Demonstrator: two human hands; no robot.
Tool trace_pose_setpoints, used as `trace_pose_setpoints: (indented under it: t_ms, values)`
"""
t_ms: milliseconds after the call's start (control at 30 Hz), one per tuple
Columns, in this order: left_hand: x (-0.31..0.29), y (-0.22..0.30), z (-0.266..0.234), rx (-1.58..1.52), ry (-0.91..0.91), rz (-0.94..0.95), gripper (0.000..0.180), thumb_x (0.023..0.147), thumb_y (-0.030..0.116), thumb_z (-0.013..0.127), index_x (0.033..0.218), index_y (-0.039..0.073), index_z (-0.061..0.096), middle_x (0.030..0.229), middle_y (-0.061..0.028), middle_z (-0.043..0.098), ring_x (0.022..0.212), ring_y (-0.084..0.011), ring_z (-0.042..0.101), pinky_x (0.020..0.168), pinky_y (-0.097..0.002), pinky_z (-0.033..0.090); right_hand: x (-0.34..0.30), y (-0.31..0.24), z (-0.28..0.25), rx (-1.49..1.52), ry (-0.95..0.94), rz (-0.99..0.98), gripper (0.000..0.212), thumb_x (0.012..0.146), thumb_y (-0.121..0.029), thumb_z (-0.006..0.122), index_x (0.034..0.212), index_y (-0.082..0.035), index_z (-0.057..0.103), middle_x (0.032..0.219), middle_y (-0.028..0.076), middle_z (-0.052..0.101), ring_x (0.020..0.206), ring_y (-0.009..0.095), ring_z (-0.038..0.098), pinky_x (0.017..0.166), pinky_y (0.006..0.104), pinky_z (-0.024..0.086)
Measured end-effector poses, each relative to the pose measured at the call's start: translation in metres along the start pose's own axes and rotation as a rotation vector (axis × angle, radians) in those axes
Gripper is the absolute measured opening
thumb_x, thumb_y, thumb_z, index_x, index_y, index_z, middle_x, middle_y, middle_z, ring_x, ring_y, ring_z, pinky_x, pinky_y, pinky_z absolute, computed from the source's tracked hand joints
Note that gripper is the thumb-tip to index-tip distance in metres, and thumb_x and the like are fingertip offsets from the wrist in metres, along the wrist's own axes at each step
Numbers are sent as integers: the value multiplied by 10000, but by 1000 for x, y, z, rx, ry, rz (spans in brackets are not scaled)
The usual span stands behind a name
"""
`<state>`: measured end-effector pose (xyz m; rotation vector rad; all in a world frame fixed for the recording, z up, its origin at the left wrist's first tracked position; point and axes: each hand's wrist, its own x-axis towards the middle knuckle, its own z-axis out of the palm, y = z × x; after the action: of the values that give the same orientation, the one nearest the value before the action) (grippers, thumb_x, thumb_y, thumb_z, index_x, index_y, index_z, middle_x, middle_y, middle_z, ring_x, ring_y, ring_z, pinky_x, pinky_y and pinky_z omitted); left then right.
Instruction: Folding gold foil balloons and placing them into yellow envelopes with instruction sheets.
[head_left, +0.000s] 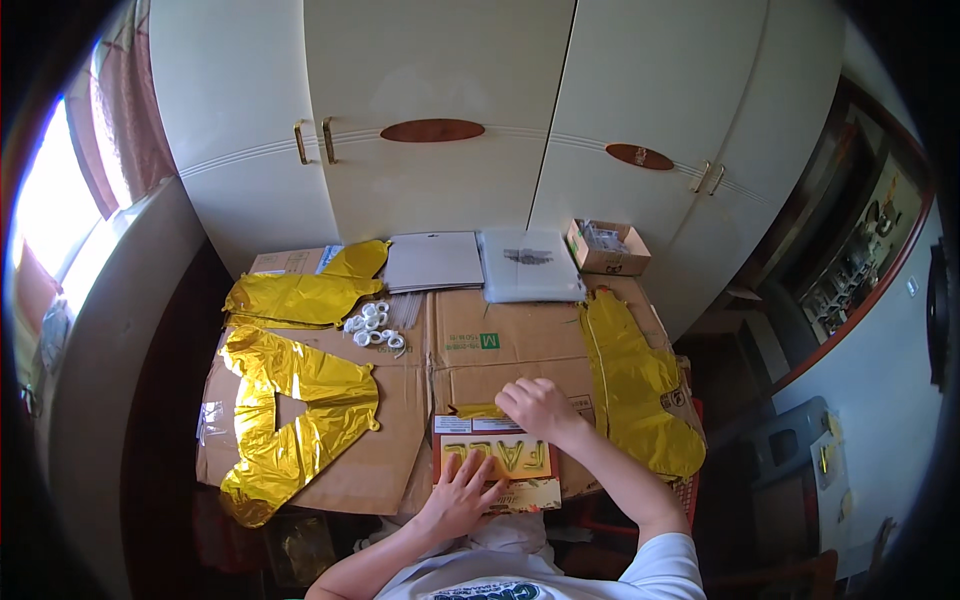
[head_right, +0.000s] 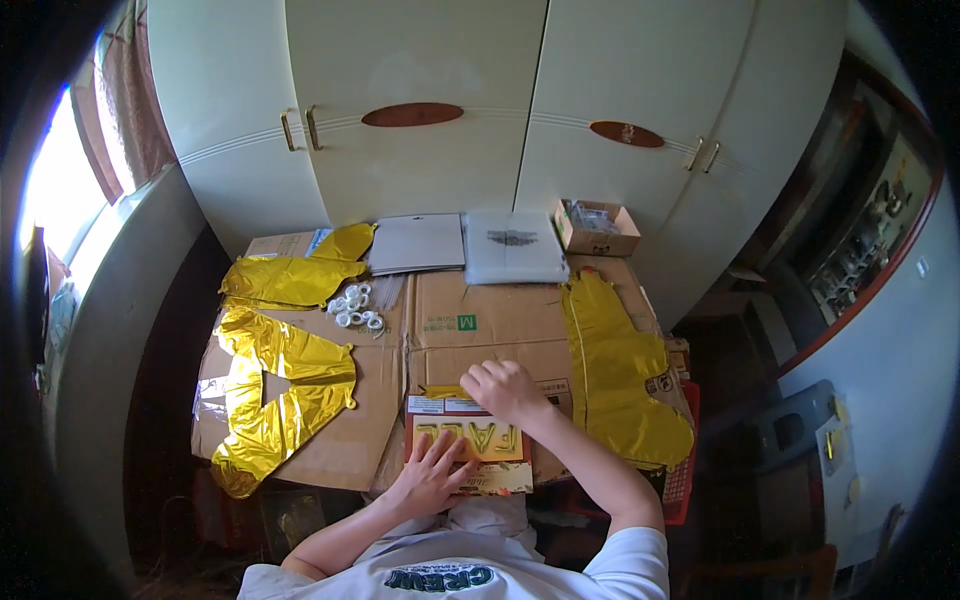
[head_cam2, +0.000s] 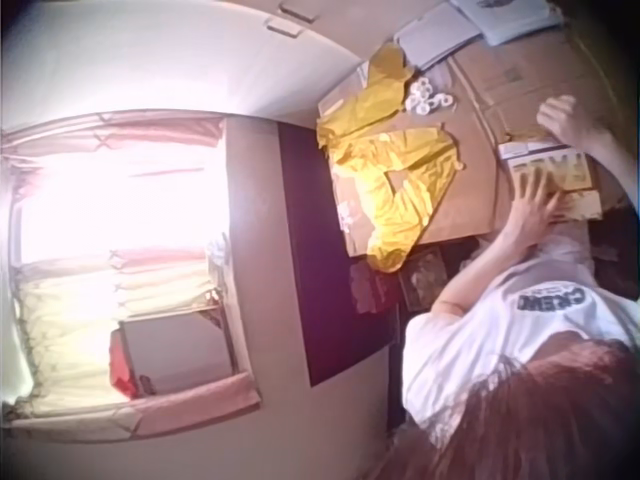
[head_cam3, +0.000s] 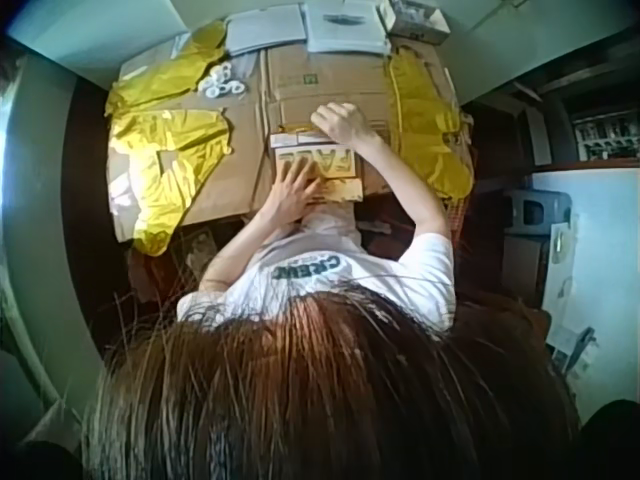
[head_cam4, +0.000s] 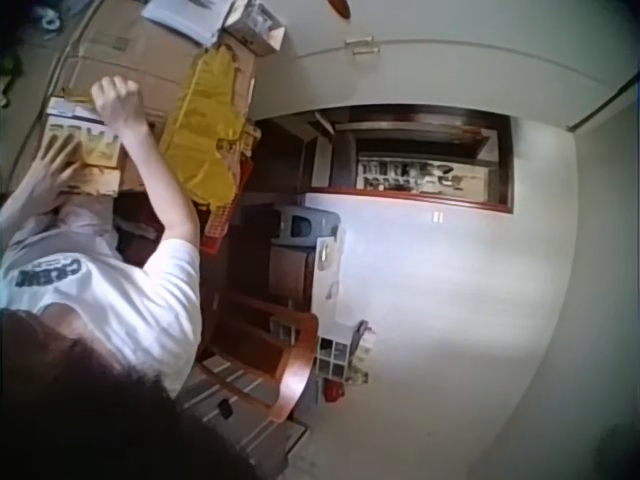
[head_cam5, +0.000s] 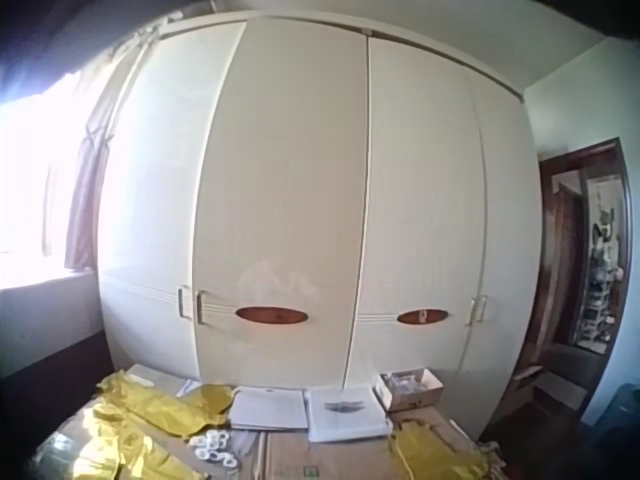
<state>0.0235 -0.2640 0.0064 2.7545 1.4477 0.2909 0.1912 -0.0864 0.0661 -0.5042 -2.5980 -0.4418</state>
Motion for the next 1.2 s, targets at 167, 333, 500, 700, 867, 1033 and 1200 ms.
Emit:
trace_pose_setpoints:
  t_ms: [167,333,500,700,867,1033,1200]
  values:
    - [1,1,0,-20,3,-6,624,845,501,625,1376,196,503,1452,-197,424,1367,-429,347,1085,-638,249,-16,-14,-3,23,41,22,80,755,-135,622,790,-130,550,723,4,591,694,161,637,593,297,498]
    - [2,0,-1,-2,-15,-6,679,830,529,637,1409,215,473,1444,-223,424,1372,-438,347,1093,-649,227,0,5,9,87,-30,101,22,815,-119,584,823,-120,564,653,15,638,675,175,674,589,313,520]
    - [3,1,-8,-17,-54,2,683,839,560,617,1403,203,475,1442,-231,424,1369,-451,343,1090,-652,227,9,22,22,88,-136,128,39,828,-97,577,823,-123,549,591,23,621,610,182,676,560,322,513]
    - [1,1,-1,-10,-4,-4,685,842,586,592,1381,172,505,1452,-210,422,1381,-436,322,1084,-643,243,-13,-12,-1,1,-22,-15,86,810,-141,607,888,-105,612,757,7,668,748,144,684,636,274,522]
    - [3,1,-2,-19,50,4,653,834,568,611,1354,182,525,1292,-185,506,1250,-395,437,1066,-627,268,-51,-51,-2,-66,24,-44,200,803,-181,626,961,-68,677,945,48,698,915,177,678,723,300,534]
    - [4,0,-6,-24,39,7,618,835,551,620,1327,185,542,1158,-134,532,1144,-343,489,1042,-611,292,-62,-67,9,-31,-11,41,205,801,-174,622,962,-58,674,960,59,694,949,186,672,761,305,540]
    - [2,2,-3,-17,45,-14,601,841,543,623,1319,187,543,1191,-120,527,1156,-328,491,1049,-571,296,-68,-68,16,75,-27,103,196,817,-159,609,975,-61,670,982,62,688,1024,224,665,866,349,547]
